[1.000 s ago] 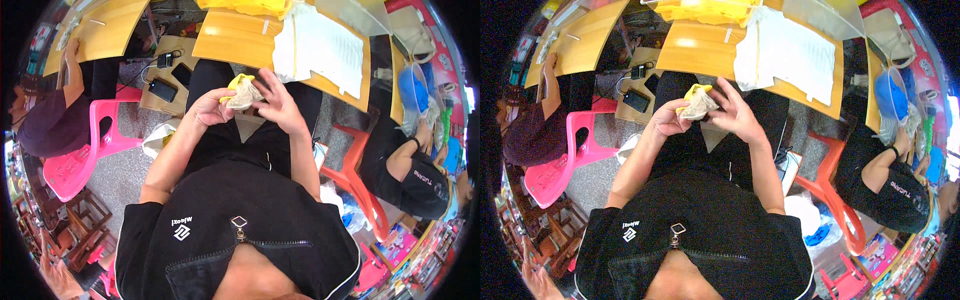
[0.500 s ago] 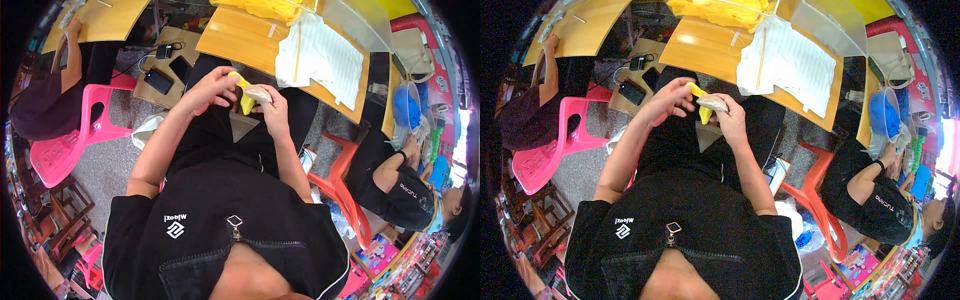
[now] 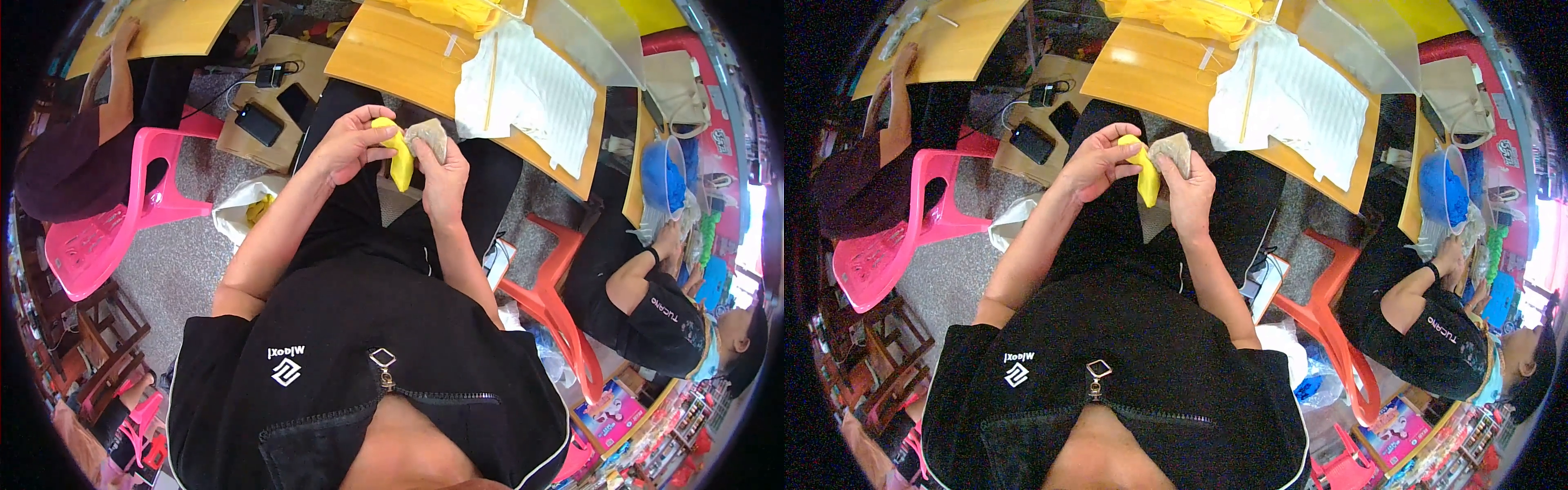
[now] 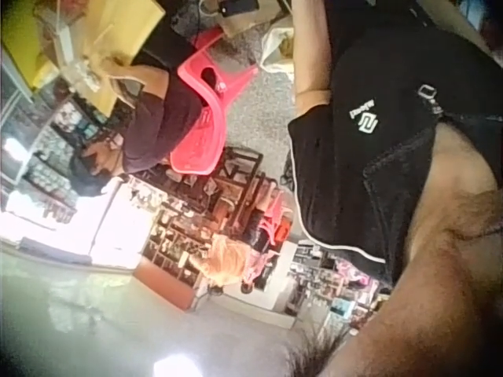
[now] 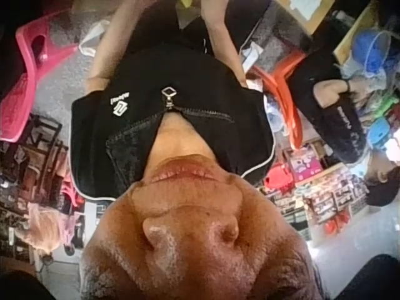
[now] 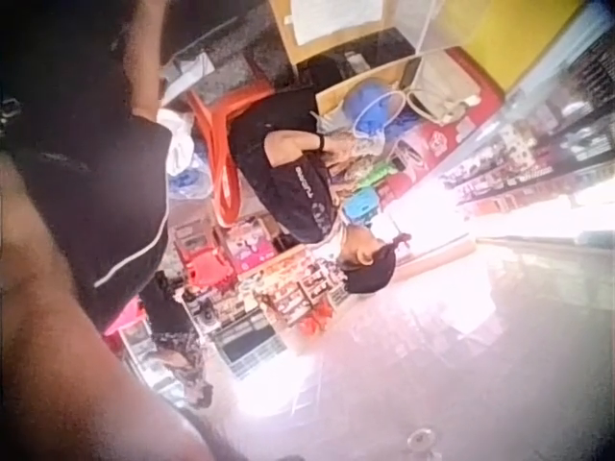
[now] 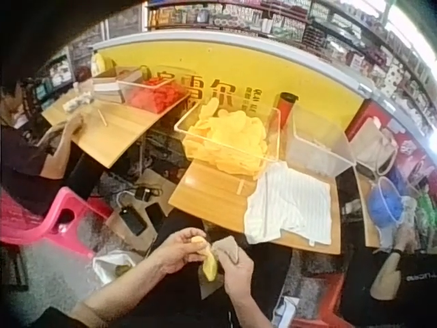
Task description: Assembling small applicator pads by fitting yellow fabric covers over white foam inserts.
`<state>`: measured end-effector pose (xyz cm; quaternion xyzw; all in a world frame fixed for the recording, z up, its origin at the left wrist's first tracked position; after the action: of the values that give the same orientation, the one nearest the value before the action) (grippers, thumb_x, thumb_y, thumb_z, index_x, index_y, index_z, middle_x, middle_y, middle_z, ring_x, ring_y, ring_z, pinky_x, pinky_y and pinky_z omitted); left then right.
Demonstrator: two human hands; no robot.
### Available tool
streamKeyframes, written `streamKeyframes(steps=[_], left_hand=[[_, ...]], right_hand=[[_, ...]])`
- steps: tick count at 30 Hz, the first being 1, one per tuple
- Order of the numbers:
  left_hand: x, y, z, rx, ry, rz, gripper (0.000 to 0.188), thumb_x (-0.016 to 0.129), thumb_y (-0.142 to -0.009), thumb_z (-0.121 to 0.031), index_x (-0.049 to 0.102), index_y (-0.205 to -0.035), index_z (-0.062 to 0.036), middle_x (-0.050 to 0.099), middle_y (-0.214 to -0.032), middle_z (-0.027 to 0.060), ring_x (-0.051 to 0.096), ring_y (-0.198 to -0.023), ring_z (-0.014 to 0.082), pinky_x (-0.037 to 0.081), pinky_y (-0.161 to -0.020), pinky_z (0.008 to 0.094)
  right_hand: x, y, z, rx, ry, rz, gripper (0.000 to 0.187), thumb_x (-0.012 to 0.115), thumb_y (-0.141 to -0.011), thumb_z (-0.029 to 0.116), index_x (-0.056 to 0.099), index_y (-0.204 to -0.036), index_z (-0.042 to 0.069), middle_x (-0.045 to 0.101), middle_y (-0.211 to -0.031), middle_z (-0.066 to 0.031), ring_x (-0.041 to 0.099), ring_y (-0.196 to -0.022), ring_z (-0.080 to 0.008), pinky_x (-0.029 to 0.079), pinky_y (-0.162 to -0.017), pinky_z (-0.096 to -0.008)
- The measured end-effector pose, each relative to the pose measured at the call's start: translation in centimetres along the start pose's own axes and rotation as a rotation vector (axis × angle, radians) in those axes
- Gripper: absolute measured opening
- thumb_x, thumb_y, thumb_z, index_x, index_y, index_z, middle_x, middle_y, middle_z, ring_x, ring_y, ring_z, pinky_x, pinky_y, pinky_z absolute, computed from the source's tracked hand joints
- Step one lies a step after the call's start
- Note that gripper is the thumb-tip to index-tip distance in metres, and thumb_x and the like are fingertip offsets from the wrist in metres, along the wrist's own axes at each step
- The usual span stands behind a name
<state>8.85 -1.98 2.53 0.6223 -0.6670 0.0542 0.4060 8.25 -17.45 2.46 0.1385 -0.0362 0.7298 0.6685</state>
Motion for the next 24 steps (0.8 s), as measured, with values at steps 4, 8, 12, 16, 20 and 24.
streamKeyframes(steps=[4, 8, 12, 16, 20, 24], left_hand=[[-0.6, -0.4, 0.5, 0.193, -0.037, -0.075, 0.032, 0.06, -0.084, 0.001, 0.049, -0.114, -0.0038, 0.058, -0.101, 0.0101, 0.062, -0.09, 0.0182, 0.057, -0.069, 0.0271], [3.2, 3.5, -2.1, 0.879, -0.95, -0.538, 0.036, 0.071, -0.075, -0.011, 0.053, -0.104, -0.0042, 0.045, -0.106, 0.0107, 0.046, -0.099, 0.0232, 0.049, -0.071, 0.0308], [3.4, 3.9, -1.5, 1.005, -1.461, -0.499, 0.023, 0.075, -0.075, -0.017, 0.056, -0.077, -0.0041, 0.052, -0.09, 0.0049, 0.05, -0.088, 0.0135, 0.041, -0.056, 0.0214], [-0.4, 0.7, 1.0, 0.347, -0.606, -0.235, 0.026, 0.076, -0.075, -0.018, 0.056, -0.073, -0.0013, 0.059, -0.065, 0.0007, 0.053, -0.058, 0.0058, 0.045, -0.051, 0.0239], [-0.6, 0.2, 1.4, 0.24, -0.632, -0.185, 0.017, 0.071, -0.079, -0.011, 0.058, -0.081, -0.0021, 0.061, -0.075, 0.0008, 0.057, -0.068, 0.0068, 0.047, -0.057, 0.0212], [-1.0, -0.3, 1.5, 0.424, -0.834, -0.273, 0.017, 0.068, -0.077, -0.007, 0.057, -0.089, -0.0004, 0.065, -0.076, 0.0098, 0.064, -0.07, 0.0164, 0.051, -0.058, 0.0285]], right_hand=[[0.7, 0.0, 0.0, -0.075, 0.0, -0.111, 0.023, 0.063, -0.084, 0.002, 0.058, -0.107, 0.001, 0.062, -0.098, -0.0043, 0.06, -0.083, -0.0089, 0.05, -0.07, -0.0232], [0.5, 0.0, 0.0, -0.104, 0.133, -0.169, 0.028, 0.061, -0.085, 0.0, 0.053, -0.112, 0.001, 0.061, -0.1, -0.0046, 0.06, -0.084, -0.0097, 0.051, -0.07, -0.0235], [1.0, 0.3, 0.0, -0.074, 0.034, -0.145, 0.026, 0.06, -0.086, 0.001, 0.053, -0.112, 0.0, 0.061, -0.099, -0.0055, 0.06, -0.086, -0.0107, 0.052, -0.072, -0.0253], [1.1, 0.4, -0.3, -0.055, -0.139, -0.136, 0.026, 0.06, -0.087, 0.002, 0.052, -0.112, -0.002, 0.061, -0.1, -0.0076, 0.06, -0.087, -0.0121, 0.052, -0.076, -0.0265], [0.8, 0.6, 0.2, -0.045, -0.144, -0.142, 0.029, 0.061, -0.086, 0.002, 0.052, -0.112, -0.003, 0.06, -0.102, -0.0082, 0.06, -0.089, -0.0125, 0.051, -0.078, -0.0265], [1.2, 0.5, 0.6, -0.062, -0.162, -0.141, 0.033, 0.064, -0.083, 0.0, 0.052, -0.113, -0.003, 0.06, -0.102, -0.0082, 0.06, -0.09, -0.0129, 0.05, -0.08, -0.0262]])
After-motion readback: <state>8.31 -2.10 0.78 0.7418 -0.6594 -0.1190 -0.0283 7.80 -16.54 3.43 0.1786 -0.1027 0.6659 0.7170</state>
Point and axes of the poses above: each hand's wrist, its own y-axis away from the middle knuckle, its own x-axis out of the palm, z = x × y, the point moved 4 cm from there along -y, towards the middle knuckle
